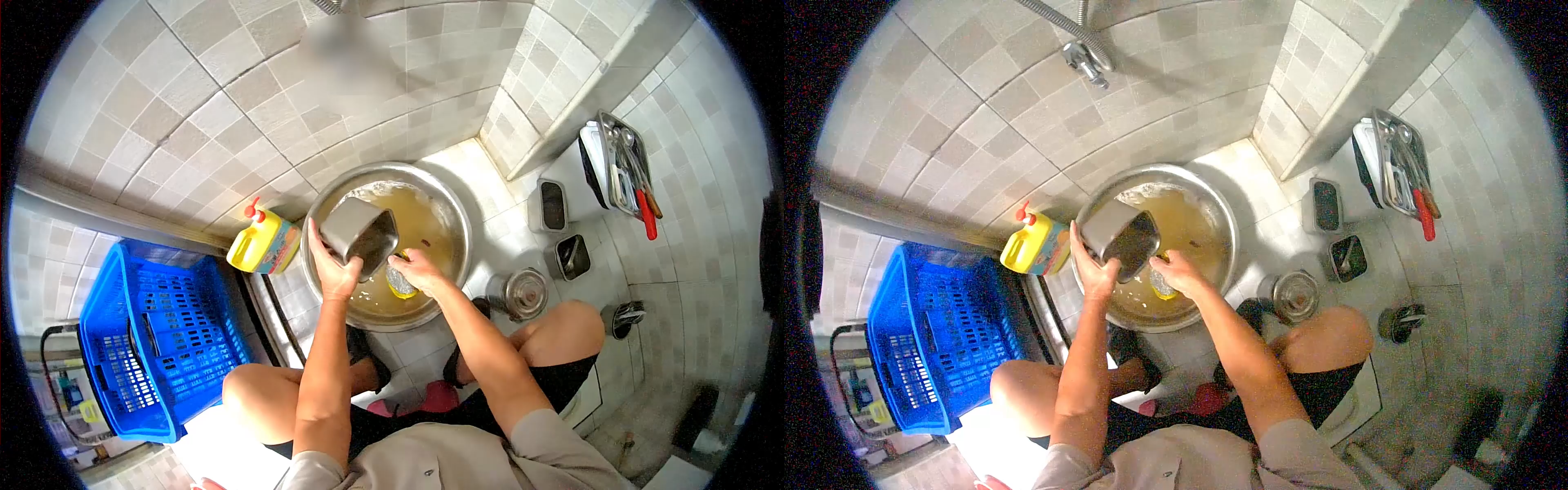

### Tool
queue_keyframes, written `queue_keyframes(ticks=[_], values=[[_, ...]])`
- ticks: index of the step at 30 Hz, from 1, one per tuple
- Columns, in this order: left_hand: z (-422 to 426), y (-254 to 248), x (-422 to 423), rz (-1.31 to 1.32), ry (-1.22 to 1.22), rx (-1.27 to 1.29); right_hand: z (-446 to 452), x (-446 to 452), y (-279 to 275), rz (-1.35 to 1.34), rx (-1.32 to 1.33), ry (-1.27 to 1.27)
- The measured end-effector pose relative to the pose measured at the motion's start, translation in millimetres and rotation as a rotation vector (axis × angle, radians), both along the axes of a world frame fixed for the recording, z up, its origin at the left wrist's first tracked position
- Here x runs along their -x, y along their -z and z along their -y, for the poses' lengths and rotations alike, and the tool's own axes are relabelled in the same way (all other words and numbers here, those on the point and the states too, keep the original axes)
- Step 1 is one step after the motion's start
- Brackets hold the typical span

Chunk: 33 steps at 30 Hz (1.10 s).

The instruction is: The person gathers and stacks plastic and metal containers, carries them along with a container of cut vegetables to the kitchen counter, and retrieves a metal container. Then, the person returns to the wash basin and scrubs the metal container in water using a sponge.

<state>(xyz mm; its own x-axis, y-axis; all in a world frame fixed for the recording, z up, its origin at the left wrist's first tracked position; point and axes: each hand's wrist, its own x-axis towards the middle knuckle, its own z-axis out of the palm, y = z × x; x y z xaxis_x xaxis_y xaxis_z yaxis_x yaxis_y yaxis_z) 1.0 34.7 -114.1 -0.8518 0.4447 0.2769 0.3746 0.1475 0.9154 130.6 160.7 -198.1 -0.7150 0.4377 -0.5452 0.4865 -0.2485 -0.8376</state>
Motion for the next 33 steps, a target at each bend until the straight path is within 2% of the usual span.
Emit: queue_keyframes(ticks=[1, 3, 4, 6, 9, 11, 13, 16, 17, 19, 20, 21, 23, 24, 25, 27, 29, 31, 33], values=[[-1, -6, 1, 0.003, 0.006, 0.0, -1, 0, 12, 0.003, 0.0, 0.006], [0, -14, 4, -0.369, 0.069, 0.256, -4, 1, 31, -0.074, -0.203, 0.134], [-1, -15, 6, -0.479, 0.08, 0.254, -6, 1, 20, -0.027, -0.134, 0.184], [-2, -19, 9, -0.536, 0.089, 0.251, -15, -1, 2, -0.035, -0.065, 0.22], [-7, -28, 16, -0.654, 0.096, 0.206, -26, 4, 1, -0.09, 0.006, 0.309], [-11, -36, 19, -0.6, 0.065, 0.189, -32, 6, -26, -0.305, 0.171, 0.319], [-15, -40, 20, -0.548, 0.068, 0.155, -31, 9, -48, -0.369, 0.189, 0.331], [-16, -31, 23, -0.186, -0.028, 0.087, -26, 14, -63, -0.503, 0.211, 0.343], [-15, -23, 25, -0.186, -0.024, 0.088, -25, 16, -63, -0.502, 0.212, 0.347], [-9, -18, 28, -0.026, -0.02, 0.144, -22, 22, -58, -0.556, -0.226, 0.258], [-6, -14, 27, -0.036, -0.008, 0.22, -17, 27, -56, -0.48, -0.48, 0.265], [-6, -12, 23, -0.034, -0.001, 0.222, -9, 25, -76, -0.393, -0.576, 0.258], [-9, -2, 16, 0.074, 0.119, 0.185, 7, 35, -53, -0.402, -0.733, 0.302], [-10, 5, 12, 0.129, 0.165, 0.146, 13, 33, -63, -0.254, -0.609, 0.232], [-11, 6, 7, 0.137, 0.202, 0.123, 18, 42, -28, -0.307, -0.542, 0.223], [-12, 11, 0, 0.15, 0.241, 0.137, 34, 47, -4, -0.288, -0.38, 0.143], [-9, 15, -4, 0.041, 0.234, 0.192, 40, 35, -59, -0.298, -0.089, -0.037], [-4, 15, -1, 0.126, 0.209, 0.133, 48, 40, -31, -0.388, -0.137, -0.156], [1, 24, 8, 0.182, 0.191, 0.103, 50, 33, -33, -0.135, -0.434, -0.465]])
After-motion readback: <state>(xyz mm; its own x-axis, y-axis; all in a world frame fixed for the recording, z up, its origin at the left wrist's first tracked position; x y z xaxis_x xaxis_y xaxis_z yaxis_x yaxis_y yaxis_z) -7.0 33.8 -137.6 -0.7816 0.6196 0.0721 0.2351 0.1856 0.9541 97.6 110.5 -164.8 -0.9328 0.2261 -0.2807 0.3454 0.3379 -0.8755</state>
